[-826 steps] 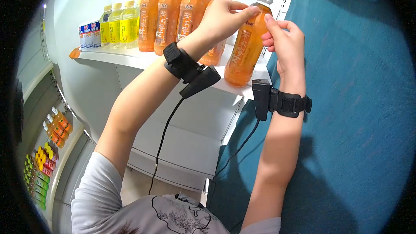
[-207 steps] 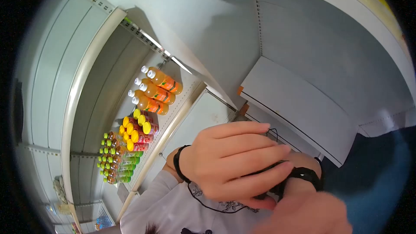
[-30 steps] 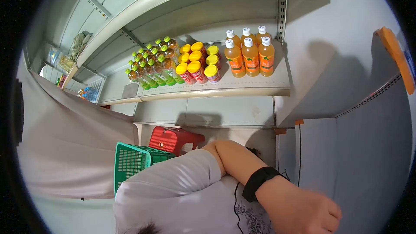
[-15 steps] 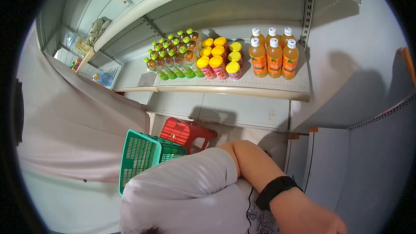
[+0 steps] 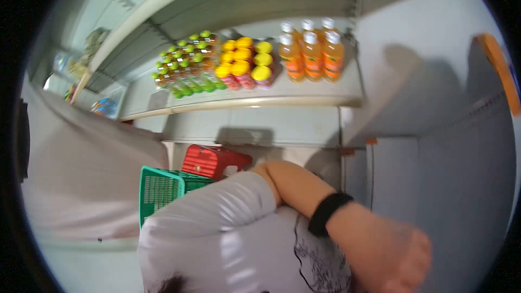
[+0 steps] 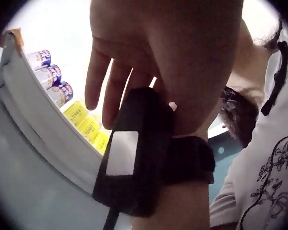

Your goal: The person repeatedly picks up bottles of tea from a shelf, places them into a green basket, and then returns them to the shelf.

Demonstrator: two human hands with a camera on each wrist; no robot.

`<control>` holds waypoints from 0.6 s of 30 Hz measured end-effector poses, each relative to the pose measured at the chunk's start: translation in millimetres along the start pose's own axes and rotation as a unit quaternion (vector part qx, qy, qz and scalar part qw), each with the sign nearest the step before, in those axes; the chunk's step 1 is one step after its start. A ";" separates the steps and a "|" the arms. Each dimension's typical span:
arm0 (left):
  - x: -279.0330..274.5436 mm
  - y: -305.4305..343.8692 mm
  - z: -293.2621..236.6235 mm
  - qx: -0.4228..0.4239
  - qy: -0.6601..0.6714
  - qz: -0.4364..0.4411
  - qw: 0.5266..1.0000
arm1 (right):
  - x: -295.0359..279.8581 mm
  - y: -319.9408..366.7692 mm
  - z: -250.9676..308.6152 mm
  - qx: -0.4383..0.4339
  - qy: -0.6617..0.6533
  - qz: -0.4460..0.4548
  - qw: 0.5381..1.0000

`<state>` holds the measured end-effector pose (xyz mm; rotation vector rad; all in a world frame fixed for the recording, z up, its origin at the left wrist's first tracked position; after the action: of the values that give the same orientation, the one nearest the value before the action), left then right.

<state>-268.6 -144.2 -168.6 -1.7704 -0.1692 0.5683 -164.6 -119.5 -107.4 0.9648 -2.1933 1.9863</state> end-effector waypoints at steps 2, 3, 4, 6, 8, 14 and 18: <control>-15.6 3.6 13.1 -0.075 0.010 0.054 0.996 | -24.8 15.5 -11.8 0.015 -0.038 0.095 0.995; -16.5 9.4 24.0 -0.113 -0.009 0.086 0.990 | -24.3 32.0 -25.9 0.040 0.148 0.112 0.982; -15.8 15.8 33.5 -0.154 -0.031 0.104 0.982 | -18.0 50.4 -43.4 0.056 0.329 0.115 0.935; -13.5 31.2 52.1 -0.221 -0.063 0.134 0.964 | -7.3 78.9 -64.2 0.123 0.433 0.133 0.883; -9.1 48.0 65.5 -0.266 -0.068 0.146 0.950 | -15.8 105.2 -82.1 0.161 0.375 0.197 0.891; -8.0 71.8 80.4 -0.331 -0.046 0.159 0.929 | -15.6 140.1 -102.1 0.438 0.295 0.258 0.809; -15.3 72.5 83.6 -0.434 -0.053 0.113 0.892 | -25.6 150.3 -108.9 0.522 0.239 0.266 0.775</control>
<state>-333.4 -98.0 -246.9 -2.6534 -0.3320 0.8356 -253.3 -10.9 -231.7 -0.3205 -1.0171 3.2779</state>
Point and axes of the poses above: each hand's wrist, its own y-axis away from the middle knuckle, its own x-axis out of the palm, z = x × y, the point moved 3 cm from there along -y, towards the middle knuckle, and after that the axes turned 13 degrees about y, right-handed, at the moved point
